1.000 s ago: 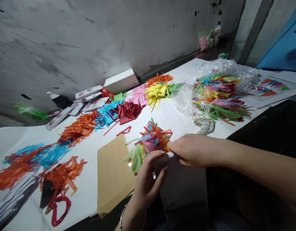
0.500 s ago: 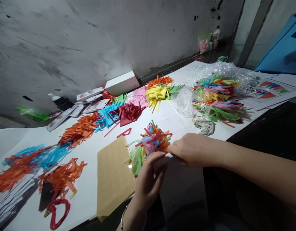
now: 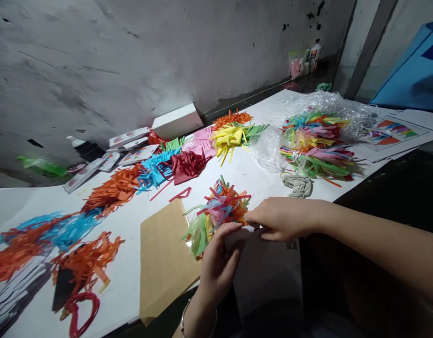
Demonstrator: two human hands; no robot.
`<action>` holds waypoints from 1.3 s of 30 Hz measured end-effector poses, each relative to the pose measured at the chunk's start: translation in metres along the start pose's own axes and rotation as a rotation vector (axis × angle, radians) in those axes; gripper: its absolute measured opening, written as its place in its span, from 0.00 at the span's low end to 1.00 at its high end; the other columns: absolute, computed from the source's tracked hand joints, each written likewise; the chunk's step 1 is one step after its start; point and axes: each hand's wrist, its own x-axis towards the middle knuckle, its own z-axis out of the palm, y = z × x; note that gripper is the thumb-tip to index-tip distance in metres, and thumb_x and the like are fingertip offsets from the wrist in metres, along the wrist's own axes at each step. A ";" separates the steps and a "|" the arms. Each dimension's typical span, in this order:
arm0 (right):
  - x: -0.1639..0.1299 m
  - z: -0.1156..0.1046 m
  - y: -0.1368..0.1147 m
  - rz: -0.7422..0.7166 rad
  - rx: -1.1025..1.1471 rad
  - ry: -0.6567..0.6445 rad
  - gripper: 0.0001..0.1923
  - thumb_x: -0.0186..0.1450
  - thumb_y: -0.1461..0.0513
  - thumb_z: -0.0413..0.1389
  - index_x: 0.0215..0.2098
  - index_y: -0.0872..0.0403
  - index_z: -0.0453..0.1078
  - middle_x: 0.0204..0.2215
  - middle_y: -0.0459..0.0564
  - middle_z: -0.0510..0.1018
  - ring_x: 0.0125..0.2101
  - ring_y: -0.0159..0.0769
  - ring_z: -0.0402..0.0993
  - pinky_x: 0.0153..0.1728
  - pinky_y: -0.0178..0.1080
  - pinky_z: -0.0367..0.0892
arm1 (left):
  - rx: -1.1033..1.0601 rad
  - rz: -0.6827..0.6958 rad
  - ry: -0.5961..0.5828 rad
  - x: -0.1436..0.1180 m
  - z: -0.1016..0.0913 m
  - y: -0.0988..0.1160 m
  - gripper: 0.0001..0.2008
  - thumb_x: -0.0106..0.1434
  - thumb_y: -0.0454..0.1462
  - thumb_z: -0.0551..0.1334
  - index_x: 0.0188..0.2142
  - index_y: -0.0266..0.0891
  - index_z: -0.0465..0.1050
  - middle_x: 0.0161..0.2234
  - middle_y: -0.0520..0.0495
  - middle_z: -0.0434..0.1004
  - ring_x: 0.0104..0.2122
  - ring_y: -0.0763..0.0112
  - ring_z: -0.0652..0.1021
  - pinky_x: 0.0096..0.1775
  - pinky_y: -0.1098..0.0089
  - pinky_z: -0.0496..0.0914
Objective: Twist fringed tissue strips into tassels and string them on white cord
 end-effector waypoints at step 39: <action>-0.053 0.052 -0.020 0.220 0.525 0.428 0.19 0.73 0.49 0.52 0.39 0.52 0.79 0.30 0.49 0.81 0.30 0.37 0.76 0.33 0.35 0.64 | -0.106 -0.384 0.228 -0.010 -0.017 0.035 0.17 0.64 0.51 0.66 0.32 0.42 0.83 0.27 0.47 0.82 0.28 0.65 0.77 0.32 0.70 0.68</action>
